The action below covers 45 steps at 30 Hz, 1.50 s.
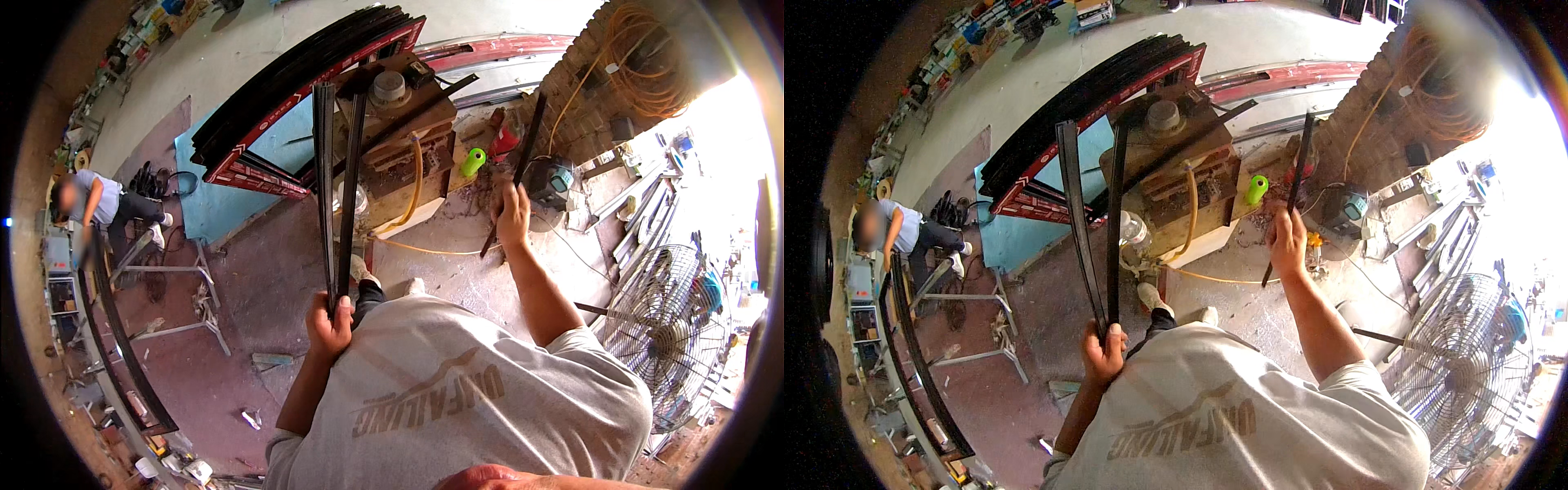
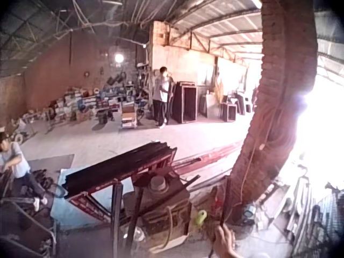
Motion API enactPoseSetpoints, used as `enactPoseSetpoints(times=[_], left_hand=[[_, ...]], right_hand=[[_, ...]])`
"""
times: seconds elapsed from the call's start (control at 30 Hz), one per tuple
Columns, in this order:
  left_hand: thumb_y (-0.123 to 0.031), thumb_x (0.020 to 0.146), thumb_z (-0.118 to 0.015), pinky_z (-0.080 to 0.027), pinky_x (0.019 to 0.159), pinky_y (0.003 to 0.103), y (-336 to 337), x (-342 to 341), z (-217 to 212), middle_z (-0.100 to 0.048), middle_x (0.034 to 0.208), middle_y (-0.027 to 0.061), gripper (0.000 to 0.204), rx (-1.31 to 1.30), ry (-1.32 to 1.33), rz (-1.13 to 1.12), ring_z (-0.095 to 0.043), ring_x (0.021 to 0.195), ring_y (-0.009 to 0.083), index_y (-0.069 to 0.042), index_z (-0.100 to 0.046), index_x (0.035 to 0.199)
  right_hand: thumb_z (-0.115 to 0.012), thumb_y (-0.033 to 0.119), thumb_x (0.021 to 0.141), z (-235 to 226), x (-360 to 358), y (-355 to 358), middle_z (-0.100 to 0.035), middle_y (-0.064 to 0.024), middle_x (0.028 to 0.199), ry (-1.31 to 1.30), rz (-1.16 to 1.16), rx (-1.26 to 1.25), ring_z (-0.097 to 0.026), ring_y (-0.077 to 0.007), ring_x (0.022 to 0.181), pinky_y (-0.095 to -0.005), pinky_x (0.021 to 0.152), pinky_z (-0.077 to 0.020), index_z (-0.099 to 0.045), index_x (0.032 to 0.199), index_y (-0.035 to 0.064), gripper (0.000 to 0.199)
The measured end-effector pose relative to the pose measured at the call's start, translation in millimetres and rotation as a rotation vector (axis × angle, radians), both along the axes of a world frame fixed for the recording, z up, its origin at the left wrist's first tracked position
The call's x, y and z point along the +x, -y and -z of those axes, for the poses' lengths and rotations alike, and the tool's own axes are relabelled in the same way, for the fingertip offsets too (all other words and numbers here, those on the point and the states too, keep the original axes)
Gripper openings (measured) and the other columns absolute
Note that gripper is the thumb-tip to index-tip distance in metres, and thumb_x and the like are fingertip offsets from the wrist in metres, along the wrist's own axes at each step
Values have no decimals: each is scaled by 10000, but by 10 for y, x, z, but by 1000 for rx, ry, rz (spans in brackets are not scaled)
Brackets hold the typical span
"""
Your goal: The person uses a spray bottle to apply liquid to long black metal frame profiles and wipes them with a cloth. They handle the profiles one by one, spraying and wiping the surfaces while standing in a workshop.
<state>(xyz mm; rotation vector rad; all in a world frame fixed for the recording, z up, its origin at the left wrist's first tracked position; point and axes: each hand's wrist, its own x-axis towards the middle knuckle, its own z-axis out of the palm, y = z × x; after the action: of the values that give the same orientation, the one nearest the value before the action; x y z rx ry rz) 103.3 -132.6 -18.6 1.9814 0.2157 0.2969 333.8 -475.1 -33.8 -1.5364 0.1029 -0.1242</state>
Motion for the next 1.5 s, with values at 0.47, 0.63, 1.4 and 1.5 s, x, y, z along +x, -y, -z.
enactPoseSetpoints(times=[0.47,0.63,1.4,1.5], left_hand=[[-208,1015,-594,-479,525,265,28,41,-55,-617,702,31,196,-66,-61,25,-569,542,96,-39,-535,935],[-205,998,-618,-483,506,273,90,74,-132,-630,683,28,192,-60,-38,-1,-592,528,106,-51,-548,907],[-221,1025,-587,-445,494,275,70,93,-115,-577,663,21,239,-22,-24,19,-524,526,93,-49,-495,886],[-204,990,-635,-454,474,286,37,132,-61,-615,650,17,205,-43,5,19,-577,502,117,-54,-544,884]], right_hand=[[-532,481,1007,1731,-697,-208,-660,-191,781,-489,-182,-684,-653,-346,751,-441,706,-504,-644,905,11,494],[-528,498,999,1583,-627,-277,-669,-236,862,-537,-207,-648,-651,-433,851,-477,764,-500,-648,954,21,495],[-568,527,994,1186,-101,-538,-541,-20,587,-800,-383,-465,-523,-161,448,-335,411,-421,-654,863,61,492],[-544,523,1001,1726,-41,-525,-543,-55,561,-767,-404,-507,-533,-198,447,-380,435,-448,-634,817,35,530]])
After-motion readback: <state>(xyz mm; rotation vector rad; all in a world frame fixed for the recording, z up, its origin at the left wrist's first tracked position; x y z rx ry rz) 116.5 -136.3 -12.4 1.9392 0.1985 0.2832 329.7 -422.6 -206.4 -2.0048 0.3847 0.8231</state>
